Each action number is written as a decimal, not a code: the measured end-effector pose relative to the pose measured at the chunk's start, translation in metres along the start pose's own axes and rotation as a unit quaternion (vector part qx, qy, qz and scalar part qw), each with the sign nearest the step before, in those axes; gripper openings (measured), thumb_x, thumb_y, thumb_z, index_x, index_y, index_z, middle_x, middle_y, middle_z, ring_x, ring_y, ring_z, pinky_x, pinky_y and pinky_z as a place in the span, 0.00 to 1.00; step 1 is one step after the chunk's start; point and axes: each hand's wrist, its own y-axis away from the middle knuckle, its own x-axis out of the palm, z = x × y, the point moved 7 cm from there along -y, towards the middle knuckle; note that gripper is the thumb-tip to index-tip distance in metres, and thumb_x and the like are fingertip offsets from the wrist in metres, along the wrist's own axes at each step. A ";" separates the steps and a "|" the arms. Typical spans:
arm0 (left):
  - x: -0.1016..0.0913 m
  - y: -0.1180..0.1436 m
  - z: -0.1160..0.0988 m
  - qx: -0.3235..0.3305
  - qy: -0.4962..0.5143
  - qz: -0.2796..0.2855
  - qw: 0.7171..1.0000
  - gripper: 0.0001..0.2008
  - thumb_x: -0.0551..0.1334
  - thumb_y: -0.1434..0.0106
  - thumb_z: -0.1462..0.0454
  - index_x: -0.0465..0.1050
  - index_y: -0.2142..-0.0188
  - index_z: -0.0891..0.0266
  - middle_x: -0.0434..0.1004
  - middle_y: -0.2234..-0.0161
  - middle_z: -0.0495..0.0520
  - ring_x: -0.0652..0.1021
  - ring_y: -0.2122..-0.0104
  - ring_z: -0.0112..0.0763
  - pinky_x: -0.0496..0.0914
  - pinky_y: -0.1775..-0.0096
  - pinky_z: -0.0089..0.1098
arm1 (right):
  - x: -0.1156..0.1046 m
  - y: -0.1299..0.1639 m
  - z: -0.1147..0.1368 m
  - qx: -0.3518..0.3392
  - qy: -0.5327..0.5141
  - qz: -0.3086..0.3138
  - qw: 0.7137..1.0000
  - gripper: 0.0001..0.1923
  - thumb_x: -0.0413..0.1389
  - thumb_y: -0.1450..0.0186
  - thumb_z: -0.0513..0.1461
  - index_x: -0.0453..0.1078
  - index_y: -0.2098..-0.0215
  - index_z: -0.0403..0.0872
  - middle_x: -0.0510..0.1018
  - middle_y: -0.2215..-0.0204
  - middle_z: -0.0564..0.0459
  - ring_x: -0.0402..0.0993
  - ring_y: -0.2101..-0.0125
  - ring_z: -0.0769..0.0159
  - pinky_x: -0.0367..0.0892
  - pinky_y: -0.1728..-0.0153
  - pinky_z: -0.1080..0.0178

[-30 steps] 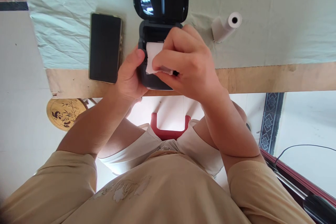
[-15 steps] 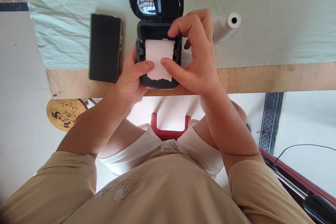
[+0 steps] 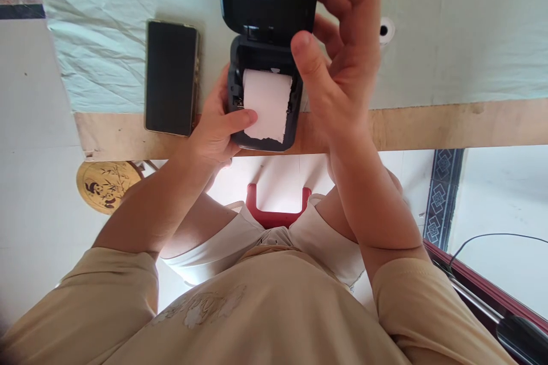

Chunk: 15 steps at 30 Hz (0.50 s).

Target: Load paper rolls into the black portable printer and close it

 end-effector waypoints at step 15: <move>-0.006 -0.002 0.004 0.022 0.015 -0.016 1.000 0.28 0.66 0.54 0.68 0.63 0.53 0.54 0.74 0.67 0.47 0.77 0.64 0.32 0.71 0.62 0.32 | 0.007 0.001 -0.006 -0.181 0.057 -0.044 0.981 0.14 0.47 0.50 0.43 0.57 0.63 0.54 0.61 0.54 0.51 0.58 0.49 0.61 0.67 0.68 0.62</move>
